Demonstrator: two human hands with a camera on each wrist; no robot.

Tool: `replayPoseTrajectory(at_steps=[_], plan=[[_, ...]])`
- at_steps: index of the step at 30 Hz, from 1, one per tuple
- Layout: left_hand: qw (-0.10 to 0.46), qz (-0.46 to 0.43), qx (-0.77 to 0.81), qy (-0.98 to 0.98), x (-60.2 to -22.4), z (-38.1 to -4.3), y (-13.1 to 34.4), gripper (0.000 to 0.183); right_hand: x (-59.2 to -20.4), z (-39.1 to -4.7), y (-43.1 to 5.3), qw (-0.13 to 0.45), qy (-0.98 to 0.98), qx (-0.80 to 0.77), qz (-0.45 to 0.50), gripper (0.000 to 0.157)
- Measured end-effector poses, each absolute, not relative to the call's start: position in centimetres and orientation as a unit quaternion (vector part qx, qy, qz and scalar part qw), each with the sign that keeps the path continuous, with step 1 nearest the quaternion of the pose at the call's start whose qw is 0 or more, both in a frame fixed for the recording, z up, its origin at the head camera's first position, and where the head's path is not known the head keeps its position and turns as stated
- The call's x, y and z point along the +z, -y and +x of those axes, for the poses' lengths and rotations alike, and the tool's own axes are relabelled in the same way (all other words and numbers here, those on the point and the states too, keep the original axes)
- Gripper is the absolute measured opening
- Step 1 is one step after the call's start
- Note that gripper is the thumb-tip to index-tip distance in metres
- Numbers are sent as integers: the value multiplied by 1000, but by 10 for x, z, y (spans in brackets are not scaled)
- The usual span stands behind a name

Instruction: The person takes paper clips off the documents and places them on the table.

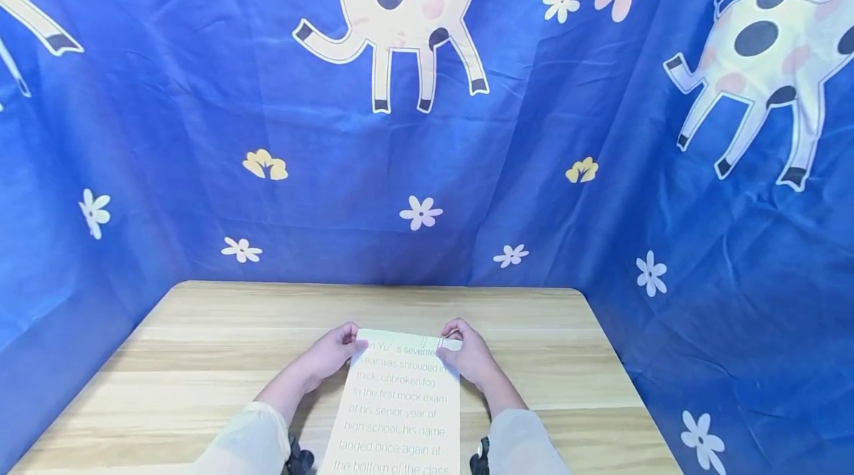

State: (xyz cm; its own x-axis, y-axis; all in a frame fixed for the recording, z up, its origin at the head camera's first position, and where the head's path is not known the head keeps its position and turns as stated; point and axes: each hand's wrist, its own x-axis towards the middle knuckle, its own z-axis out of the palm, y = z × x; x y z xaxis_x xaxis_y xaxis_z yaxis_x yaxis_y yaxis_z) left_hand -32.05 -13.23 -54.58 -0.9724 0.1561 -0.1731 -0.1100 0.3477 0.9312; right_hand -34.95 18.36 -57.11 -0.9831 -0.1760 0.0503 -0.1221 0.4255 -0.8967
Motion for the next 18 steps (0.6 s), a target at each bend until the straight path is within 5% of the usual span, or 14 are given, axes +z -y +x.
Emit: replayPoseTrajectory(at_steps=[3,10,18], plan=[[117,16,570,-813,-545,-322,133,13,-571,-350,-183,22,-841,-533,-90,34],[124,22,575,-809,-546,-323,133,37,-573,-350,-182,36,-818,-567,-88,34],[127,37,575,-807,-547,-323,133,31,-572,-348,-182,35,-805,-586,-81,32]])
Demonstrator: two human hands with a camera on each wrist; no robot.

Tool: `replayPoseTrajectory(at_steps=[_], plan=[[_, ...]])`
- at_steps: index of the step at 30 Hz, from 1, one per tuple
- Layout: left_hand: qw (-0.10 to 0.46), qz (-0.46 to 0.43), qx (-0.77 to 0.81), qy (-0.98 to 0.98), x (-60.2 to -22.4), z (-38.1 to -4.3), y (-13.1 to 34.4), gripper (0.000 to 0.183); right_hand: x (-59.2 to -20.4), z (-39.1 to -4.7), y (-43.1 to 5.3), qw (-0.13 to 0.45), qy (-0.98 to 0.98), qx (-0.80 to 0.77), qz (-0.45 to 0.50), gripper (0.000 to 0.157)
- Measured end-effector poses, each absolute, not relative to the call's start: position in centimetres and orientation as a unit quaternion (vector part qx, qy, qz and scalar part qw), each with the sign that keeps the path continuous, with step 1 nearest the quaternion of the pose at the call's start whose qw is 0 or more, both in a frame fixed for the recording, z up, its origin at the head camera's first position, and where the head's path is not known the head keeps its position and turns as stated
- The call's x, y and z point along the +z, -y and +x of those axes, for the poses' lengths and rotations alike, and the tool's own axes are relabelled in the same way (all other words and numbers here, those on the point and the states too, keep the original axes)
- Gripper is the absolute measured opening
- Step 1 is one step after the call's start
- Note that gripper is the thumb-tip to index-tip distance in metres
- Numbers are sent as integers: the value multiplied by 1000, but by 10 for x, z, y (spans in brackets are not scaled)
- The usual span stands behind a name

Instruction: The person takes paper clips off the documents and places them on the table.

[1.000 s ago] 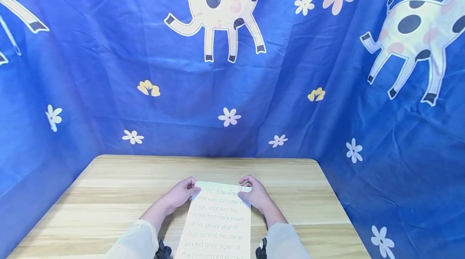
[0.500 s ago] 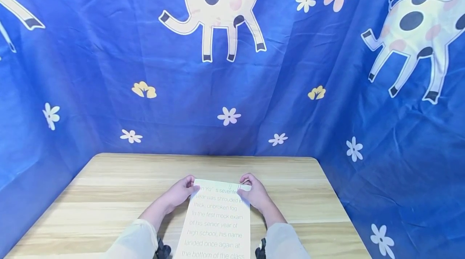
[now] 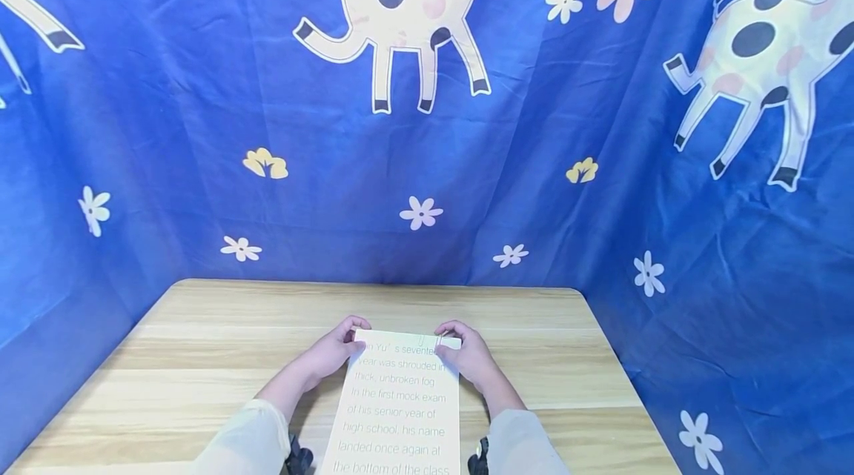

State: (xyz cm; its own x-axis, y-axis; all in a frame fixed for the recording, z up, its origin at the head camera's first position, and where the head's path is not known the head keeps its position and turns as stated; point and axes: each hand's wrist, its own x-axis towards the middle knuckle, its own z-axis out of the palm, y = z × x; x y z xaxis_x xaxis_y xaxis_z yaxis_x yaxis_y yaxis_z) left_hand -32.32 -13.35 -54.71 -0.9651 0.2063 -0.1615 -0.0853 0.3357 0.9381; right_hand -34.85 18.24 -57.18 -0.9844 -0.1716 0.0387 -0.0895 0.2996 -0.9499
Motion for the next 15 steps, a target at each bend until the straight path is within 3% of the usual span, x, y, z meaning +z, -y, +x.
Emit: replayPoseTrajectory(at_steps=[7,15], plan=[[122,29,571,-812,-547,-324,133,31,-572,-349,-183,32,-819,-569,-71,29],[116,20,568,-814,-546,-322,132,32,-572,-348,-183,57,-788,-606,-88,43]])
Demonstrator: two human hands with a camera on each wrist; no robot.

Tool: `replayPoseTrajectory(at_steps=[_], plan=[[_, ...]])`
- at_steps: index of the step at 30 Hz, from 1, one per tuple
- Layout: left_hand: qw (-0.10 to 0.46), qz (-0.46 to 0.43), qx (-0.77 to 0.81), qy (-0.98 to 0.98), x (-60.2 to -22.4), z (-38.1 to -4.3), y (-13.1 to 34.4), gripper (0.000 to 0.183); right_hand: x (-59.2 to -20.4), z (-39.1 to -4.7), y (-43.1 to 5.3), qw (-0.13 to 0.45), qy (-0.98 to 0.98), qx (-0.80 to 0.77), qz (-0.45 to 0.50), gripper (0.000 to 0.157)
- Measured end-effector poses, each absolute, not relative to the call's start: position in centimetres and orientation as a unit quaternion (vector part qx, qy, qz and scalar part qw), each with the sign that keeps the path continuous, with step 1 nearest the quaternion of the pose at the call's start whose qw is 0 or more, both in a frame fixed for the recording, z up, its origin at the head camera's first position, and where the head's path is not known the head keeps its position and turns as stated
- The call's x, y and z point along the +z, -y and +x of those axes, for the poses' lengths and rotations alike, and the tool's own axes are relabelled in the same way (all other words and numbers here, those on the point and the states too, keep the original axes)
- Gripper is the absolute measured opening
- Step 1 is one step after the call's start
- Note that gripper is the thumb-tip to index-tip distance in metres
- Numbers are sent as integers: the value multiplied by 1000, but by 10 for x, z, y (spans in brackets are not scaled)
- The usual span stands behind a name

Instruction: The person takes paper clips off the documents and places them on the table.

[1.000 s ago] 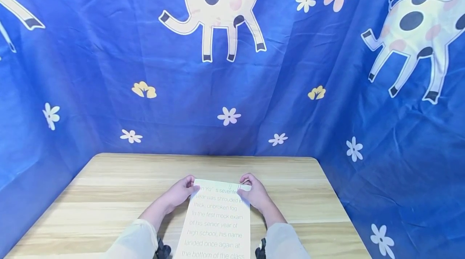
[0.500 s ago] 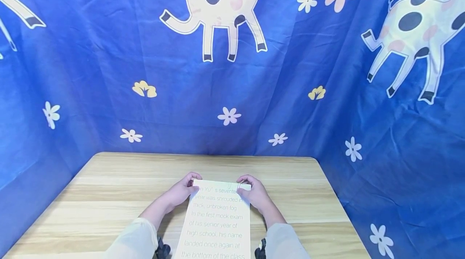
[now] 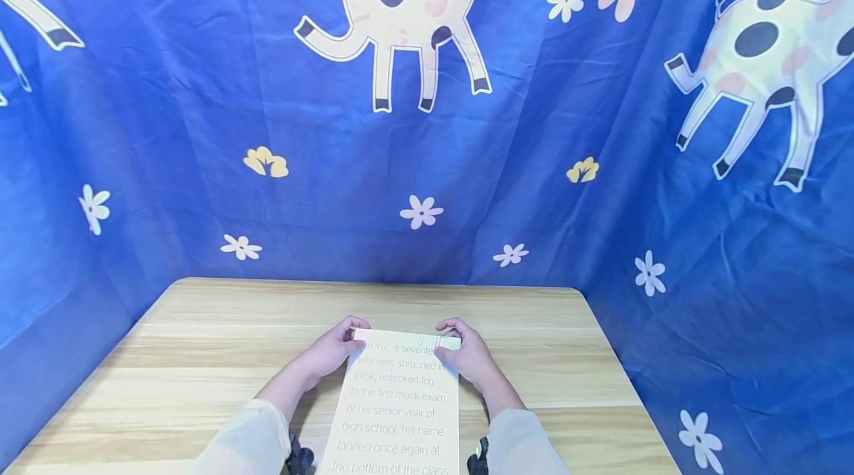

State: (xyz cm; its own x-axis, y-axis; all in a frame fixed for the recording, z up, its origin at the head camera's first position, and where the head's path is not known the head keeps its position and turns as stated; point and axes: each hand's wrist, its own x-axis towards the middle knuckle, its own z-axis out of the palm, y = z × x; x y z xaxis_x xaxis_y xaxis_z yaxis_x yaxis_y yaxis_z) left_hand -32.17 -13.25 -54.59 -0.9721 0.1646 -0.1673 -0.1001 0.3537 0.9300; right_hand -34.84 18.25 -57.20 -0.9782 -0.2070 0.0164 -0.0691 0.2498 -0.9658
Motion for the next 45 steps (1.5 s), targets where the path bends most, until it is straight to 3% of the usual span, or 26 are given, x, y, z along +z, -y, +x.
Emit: replayPoseTrajectory(at_steps=[26,45], plan=[[102,13,567,-817,-547,-318,128,28,-578,-349,-185,13,-798,-597,-84,27],[107,19,573,-813,-549,-312,124,25,-578,-348,-188,15,-805,-589,-72,25]])
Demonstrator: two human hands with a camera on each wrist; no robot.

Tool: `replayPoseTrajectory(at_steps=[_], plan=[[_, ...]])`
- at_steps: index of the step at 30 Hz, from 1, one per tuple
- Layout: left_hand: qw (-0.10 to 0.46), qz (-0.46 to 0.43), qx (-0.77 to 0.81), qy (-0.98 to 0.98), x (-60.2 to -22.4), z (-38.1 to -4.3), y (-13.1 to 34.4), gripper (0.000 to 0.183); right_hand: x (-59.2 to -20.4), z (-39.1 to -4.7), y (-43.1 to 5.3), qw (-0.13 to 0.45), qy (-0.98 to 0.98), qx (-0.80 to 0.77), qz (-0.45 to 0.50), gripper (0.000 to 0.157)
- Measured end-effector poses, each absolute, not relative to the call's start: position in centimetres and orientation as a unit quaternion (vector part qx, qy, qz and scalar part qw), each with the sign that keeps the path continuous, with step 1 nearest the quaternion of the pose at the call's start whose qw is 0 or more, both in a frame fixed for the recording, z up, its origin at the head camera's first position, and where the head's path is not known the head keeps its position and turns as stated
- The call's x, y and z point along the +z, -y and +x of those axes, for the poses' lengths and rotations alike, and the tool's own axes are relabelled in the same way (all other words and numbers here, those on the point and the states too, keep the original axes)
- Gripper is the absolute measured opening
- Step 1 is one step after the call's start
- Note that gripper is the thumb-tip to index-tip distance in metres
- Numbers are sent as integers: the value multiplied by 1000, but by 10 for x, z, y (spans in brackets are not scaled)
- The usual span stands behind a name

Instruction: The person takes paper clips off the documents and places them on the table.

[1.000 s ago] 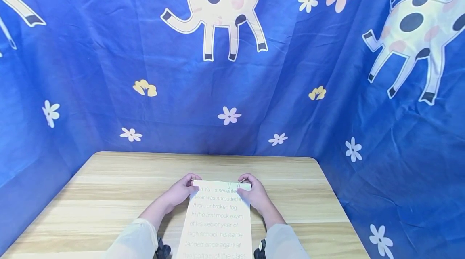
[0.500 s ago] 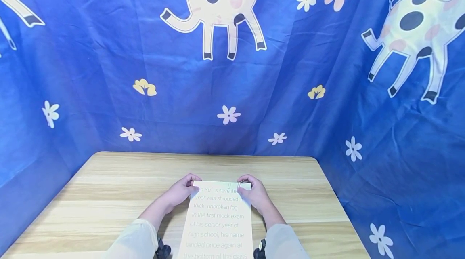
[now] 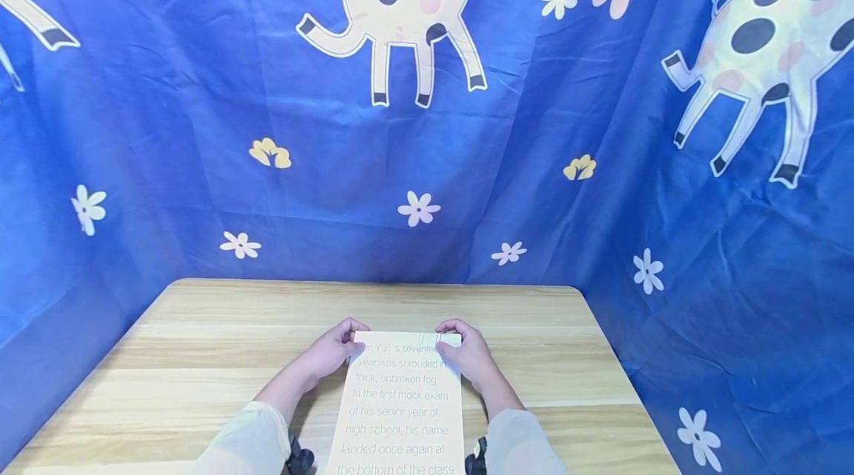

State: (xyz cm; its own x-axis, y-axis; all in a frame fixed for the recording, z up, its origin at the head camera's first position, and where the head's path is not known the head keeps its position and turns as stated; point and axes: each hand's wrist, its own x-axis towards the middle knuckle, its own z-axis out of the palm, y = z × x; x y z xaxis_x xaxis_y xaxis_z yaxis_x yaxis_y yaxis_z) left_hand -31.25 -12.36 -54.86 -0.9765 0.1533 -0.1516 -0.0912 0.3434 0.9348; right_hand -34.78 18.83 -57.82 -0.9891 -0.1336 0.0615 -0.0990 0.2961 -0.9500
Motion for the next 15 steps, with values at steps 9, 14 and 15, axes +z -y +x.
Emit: replayPoseTrajectory(at_steps=[9,14,15], plan=[[106,19,568,-816,-549,-315,125,26,-577,-348,-187,20,-801,-593,-74,27],[106,18,561,-821,-552,-317,125,26,-576,-348,-188,44,-789,-608,-80,36],[107,17,560,-822,-552,-317,125,26,-576,-348,-188,49,-786,-611,-82,39]])
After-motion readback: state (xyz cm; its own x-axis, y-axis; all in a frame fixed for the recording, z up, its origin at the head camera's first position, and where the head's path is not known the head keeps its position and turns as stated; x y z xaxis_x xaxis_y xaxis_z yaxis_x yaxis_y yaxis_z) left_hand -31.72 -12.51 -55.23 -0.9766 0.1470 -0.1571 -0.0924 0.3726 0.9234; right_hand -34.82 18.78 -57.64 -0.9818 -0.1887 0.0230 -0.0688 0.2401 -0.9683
